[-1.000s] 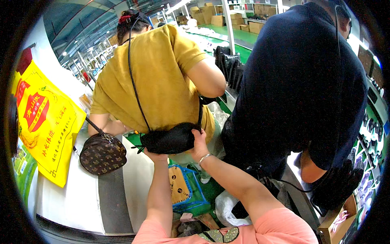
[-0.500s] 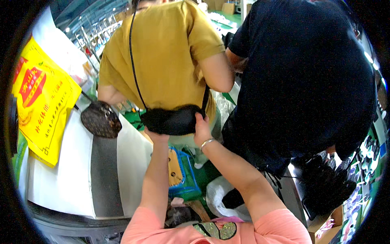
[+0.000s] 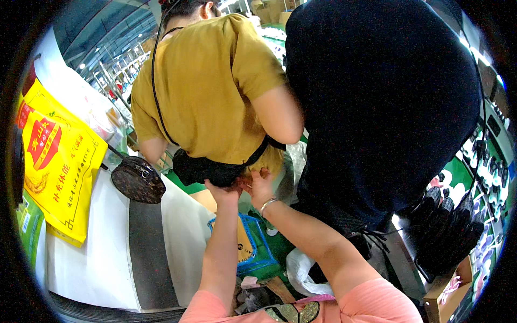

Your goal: The person rearranges various pairs of sneakers on a conveyor belt, matching them together and aligning them in rows. The person also handles a stack of white shoe insoles, moving them from the belt into a large bag on the floor.

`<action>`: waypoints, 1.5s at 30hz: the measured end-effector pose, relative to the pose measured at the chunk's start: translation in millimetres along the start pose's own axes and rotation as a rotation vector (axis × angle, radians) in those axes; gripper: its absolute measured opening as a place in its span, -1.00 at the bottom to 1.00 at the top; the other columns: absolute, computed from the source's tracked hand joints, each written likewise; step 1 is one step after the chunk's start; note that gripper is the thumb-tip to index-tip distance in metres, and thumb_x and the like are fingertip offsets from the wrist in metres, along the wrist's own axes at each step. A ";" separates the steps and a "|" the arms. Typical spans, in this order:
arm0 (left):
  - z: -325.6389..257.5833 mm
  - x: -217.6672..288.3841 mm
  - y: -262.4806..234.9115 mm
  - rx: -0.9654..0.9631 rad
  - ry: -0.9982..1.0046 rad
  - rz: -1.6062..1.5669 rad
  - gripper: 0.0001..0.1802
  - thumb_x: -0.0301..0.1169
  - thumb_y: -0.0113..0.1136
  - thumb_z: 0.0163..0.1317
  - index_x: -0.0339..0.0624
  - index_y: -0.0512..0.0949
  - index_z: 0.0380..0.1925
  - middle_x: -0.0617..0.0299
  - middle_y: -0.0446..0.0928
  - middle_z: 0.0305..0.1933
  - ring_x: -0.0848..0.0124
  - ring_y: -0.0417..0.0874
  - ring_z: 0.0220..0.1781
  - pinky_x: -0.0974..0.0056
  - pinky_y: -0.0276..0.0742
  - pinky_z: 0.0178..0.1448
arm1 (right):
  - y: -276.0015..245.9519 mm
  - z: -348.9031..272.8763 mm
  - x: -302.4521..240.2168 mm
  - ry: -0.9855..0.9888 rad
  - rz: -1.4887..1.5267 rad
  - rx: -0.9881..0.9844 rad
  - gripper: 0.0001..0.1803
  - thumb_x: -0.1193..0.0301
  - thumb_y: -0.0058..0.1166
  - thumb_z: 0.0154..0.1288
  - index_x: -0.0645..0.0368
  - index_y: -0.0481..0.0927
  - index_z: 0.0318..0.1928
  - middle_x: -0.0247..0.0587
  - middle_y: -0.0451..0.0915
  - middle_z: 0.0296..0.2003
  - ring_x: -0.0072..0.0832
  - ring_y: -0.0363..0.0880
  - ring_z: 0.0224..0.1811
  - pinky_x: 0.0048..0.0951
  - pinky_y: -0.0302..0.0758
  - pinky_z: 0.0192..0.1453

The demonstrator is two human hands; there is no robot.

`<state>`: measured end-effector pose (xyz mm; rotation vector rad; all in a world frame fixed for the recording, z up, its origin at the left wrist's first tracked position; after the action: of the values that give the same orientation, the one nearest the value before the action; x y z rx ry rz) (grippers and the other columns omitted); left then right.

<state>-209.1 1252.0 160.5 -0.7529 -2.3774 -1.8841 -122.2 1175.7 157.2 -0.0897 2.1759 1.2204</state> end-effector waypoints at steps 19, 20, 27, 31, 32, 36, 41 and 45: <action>34.8 55.2 9.5 -0.015 -0.208 0.269 -0.10 0.13 0.19 -0.26 0.05 0.14 0.11 0.15 0.08 0.21 0.07 0.12 0.19 -0.19 0.06 0.10 | -130.7 -1.1 -5.7 0.222 -0.114 0.001 -0.67 0.25 -0.16 0.17 0.07 0.21 -0.08 -0.18 0.33 -0.15 -0.25 0.36 -0.14 -0.17 0.38 -0.17; 37.5 54.7 15.0 -0.024 -0.202 0.258 -0.15 0.10 0.19 -0.25 0.07 0.17 0.09 0.15 0.10 0.20 0.07 0.14 0.18 -0.18 0.08 0.09 | -146.8 -9.1 -2.1 0.241 -0.129 0.003 -0.65 0.23 -0.14 0.16 0.06 0.22 -0.07 -0.17 0.31 -0.11 -0.25 0.35 -0.13 -0.20 0.38 -0.16; 82.1 71.4 -5.0 -0.022 -0.083 0.193 -0.47 -0.11 0.03 -0.06 0.00 0.30 -0.04 0.16 0.30 0.06 0.10 0.33 0.06 -0.09 0.26 0.06 | -290.0 -120.3 49.3 0.631 -0.033 0.114 -0.78 0.30 -0.14 0.13 0.22 0.40 -0.37 -0.17 0.44 -0.48 -0.28 0.41 -0.37 -0.26 0.35 -0.15; 87.8 79.2 0.4 0.047 -0.097 0.206 -0.53 -0.15 0.01 -0.02 -0.06 0.33 -0.08 0.21 0.35 0.02 0.14 0.38 0.02 -0.05 0.30 0.05 | -458.3 -194.5 65.1 0.680 -0.296 0.486 -0.81 0.36 -0.19 0.12 0.26 0.35 -0.45 -0.10 0.40 -0.50 -0.25 0.40 -0.49 -0.25 0.41 -0.40; 89.7 69.4 6.0 0.037 -0.113 0.204 -0.53 -0.15 0.01 -0.02 -0.06 0.33 -0.08 0.21 0.35 0.02 0.14 0.38 0.02 -0.05 0.30 0.05 | -528.1 -207.5 78.0 0.716 -0.242 0.380 -0.79 0.35 -0.21 0.14 0.28 0.34 -0.43 -0.07 0.40 -0.49 -0.25 0.42 -0.46 -0.25 0.41 -0.40; 91.3 85.4 0.0 0.024 -0.110 0.229 -0.48 -0.10 -0.01 -0.02 -0.04 0.29 -0.03 0.20 0.31 0.06 0.16 0.36 0.05 -0.04 0.28 0.05 | -594.3 -271.0 35.2 0.612 -0.661 0.720 -0.80 0.36 -0.23 0.16 0.24 0.36 -0.32 -0.06 0.42 -0.49 -0.23 0.46 -0.48 -0.21 0.40 -0.48; 82.1 79.0 9.7 0.071 -0.179 0.272 -0.38 0.00 -0.01 -0.08 0.04 0.24 0.02 0.20 0.24 0.11 0.16 0.25 0.13 -0.03 0.19 0.11 | -618.9 -288.2 16.1 0.578 -0.615 0.753 -0.81 0.37 -0.21 0.16 0.21 0.37 -0.29 -0.12 0.44 -0.51 -0.28 0.47 -0.54 -0.27 0.42 -0.56; 85.4 76.6 12.8 -0.007 -0.204 0.239 -0.37 0.00 0.01 -0.12 0.04 0.26 0.00 0.20 0.23 0.12 0.16 0.26 0.12 -0.03 0.19 0.10 | -633.1 -260.4 40.3 0.591 -0.538 0.588 -0.82 0.37 -0.19 0.16 0.18 0.37 -0.26 -0.17 0.46 -0.53 -0.31 0.48 -0.59 -0.32 0.42 -0.62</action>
<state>-248.2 1360.0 172.0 -1.2226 -2.2637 -1.7969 -60.9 620.7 -240.7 -0.8082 2.6623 0.2355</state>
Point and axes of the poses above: each hand's wrist, its own z-axis towards the middle knuckle, its own y-axis out of the palm, x = y × z, the point moved 8 cm from there along z, towards the middle knuckle
